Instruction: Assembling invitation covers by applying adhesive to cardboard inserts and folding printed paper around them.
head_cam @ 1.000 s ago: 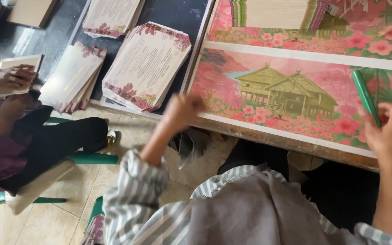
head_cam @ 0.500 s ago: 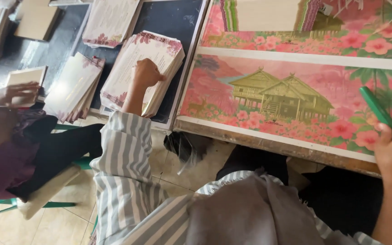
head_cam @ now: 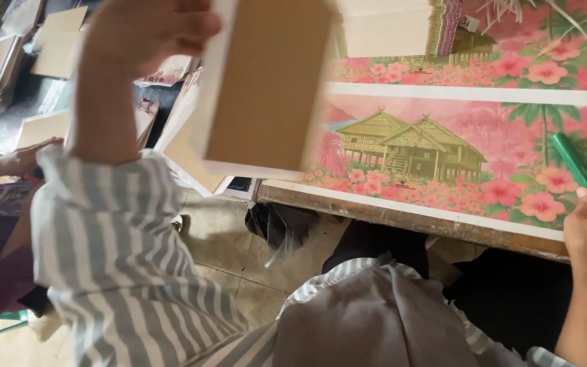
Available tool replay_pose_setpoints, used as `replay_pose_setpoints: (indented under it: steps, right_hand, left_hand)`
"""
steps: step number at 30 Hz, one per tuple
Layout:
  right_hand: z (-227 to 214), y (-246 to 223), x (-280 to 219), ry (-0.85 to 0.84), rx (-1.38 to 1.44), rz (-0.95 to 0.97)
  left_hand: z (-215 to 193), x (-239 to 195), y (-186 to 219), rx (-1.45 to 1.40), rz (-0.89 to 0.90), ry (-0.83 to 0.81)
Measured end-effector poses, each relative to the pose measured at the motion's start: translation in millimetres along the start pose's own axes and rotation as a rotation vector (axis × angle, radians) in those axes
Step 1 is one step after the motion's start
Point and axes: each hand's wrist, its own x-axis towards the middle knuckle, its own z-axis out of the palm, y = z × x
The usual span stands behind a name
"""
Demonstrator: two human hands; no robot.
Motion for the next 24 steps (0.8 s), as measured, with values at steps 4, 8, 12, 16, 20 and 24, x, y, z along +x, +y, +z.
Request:
replay_pose_setpoints:
  steps: [4, 8, 12, 16, 20, 24]
  right_hand:
    - [-20.1, -23.8, 14.8, -0.033, 0.006, 0.012]
    - [0.0, 0.6, 40.6, -0.023, -0.177, -0.123]
    - [18.2, 25.8, 57.6, 0.090, -0.618, -0.248]
    - [-4.4, 40.1, 62.9, 0.074, -0.136, -0.242]
    - [-12.3, 30.6, 63.9, -0.038, 0.138, -0.107]
    - [-14.4, 22.1, 64.7, -0.121, 0.080, 0.076]
  left_hand:
    - [89.6, 47.5, 15.8, -0.048, 0.013, -0.340]
    - [207.9, 123.7, -17.1, 0.100, -0.039, -0.473]
    - [332.3, 232.4, -116.2, 0.397, 0.074, -0.364]
    - [370.0, 209.3, -40.8, 0.504, 0.048, -0.498]
    - [424.6, 226.3, -33.2, 0.810, 0.212, -0.647]
    - [459.0, 232.2, -33.8, 0.793, 0.401, -0.686]
